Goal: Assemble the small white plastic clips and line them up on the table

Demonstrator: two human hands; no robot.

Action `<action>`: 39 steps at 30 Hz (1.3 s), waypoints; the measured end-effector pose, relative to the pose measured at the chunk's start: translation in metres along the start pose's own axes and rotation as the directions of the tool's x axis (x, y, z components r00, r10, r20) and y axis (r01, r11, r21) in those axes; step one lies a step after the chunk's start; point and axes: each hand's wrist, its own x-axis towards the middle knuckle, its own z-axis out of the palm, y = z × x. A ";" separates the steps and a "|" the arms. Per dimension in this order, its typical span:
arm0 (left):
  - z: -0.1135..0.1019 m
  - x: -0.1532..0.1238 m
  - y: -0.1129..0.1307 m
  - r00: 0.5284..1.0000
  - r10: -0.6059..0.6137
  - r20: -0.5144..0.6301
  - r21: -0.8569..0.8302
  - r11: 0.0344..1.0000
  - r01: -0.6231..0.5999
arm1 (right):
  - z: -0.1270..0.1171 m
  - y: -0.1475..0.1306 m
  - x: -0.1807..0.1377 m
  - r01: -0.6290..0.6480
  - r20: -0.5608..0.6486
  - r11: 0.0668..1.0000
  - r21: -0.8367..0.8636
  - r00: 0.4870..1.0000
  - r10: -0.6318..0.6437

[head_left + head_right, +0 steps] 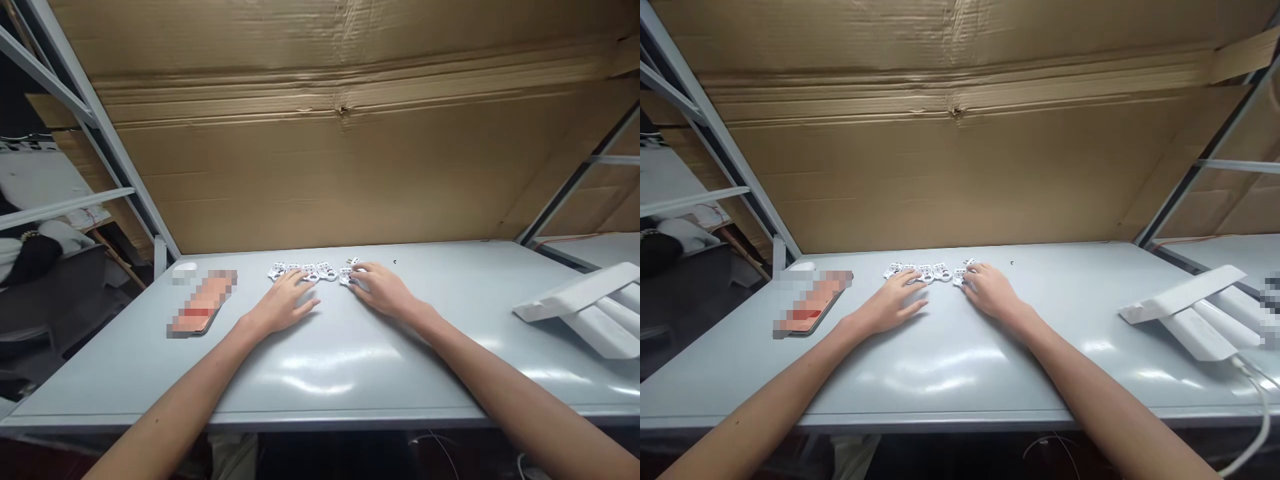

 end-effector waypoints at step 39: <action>0.003 -0.002 -0.002 0.973 -0.146 0.176 0.015 0.989 0.146 | -0.006 -0.015 0.004 0.151 0.127 0.981 0.125 0.978 -0.167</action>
